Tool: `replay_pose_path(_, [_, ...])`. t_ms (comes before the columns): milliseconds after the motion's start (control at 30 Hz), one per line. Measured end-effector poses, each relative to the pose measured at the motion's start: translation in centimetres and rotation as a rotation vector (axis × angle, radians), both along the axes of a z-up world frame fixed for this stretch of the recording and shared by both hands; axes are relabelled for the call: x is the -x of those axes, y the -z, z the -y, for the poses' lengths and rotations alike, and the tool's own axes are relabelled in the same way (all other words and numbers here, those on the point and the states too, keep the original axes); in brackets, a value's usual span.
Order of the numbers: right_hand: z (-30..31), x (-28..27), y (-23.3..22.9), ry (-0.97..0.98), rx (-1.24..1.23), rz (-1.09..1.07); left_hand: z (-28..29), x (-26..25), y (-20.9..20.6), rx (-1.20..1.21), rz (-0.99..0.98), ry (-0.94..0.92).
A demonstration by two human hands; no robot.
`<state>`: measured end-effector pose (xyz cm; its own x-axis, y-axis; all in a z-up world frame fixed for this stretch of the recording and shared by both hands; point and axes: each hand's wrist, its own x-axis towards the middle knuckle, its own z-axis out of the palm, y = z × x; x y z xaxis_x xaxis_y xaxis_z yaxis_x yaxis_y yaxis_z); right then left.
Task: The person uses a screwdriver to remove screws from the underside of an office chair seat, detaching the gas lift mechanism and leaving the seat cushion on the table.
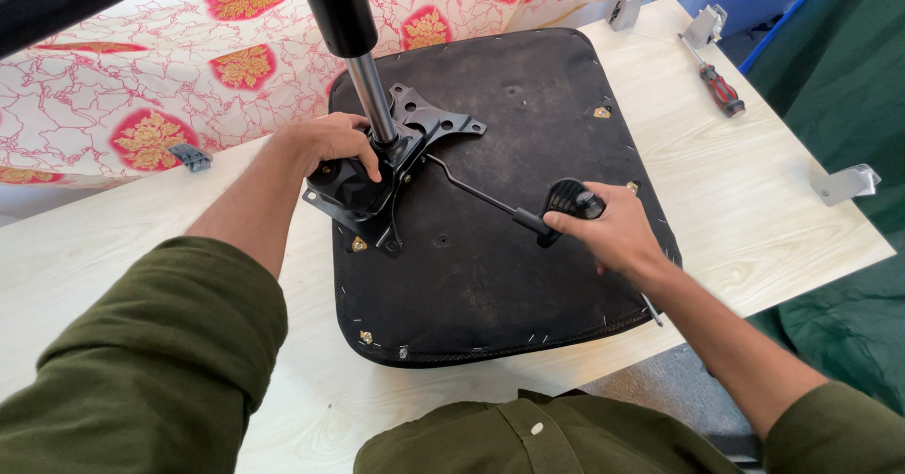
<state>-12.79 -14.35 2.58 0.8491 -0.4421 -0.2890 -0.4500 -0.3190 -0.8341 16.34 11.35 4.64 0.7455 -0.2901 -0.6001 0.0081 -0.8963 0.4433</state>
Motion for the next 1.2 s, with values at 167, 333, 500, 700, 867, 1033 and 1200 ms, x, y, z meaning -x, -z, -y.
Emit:
replay_pose_path(167, [0.1, -0.3, -0.2, 0.061, -0.150, -0.034, -0.1, -0.1, 0.2, 0.020, 0.016, -0.004])
replay_pose_path(333, [-0.4, 0.2, 0.3, 0.095, -0.176, 0.017, -0.1, 0.4, 0.1, -0.032, 0.276, 0.136])
replay_pose_path(500, [-0.3, 0.3, 0.3, 0.093, -0.189, 0.036, -0.3, 2.9, -0.2, 0.267, 0.632, 0.231])
replay_pose_path(700, [-0.8, 0.2, 0.1, 0.085, -0.096, 0.043, 2.2, 3.4, -2.9, 1.025, 0.522, -0.124])
replay_pose_path(867, [-1.2, 0.4, 0.1, 0.053, 0.084, 0.078, 4.6, 3.8, -3.4, 1.062, 0.520, -0.352])
replay_pose_path(1033, [-1.5, 1.1, 0.5, 0.043, 0.132, 0.145, 6.2, 3.9, -2.6, 1.146, 0.689, -0.608])
replay_pose_path(1200, [-1.9, 1.2, 0.2, 0.015, 0.162, 0.200, 4.5, 4.6, -1.7, 1.252, 0.754, -0.665])
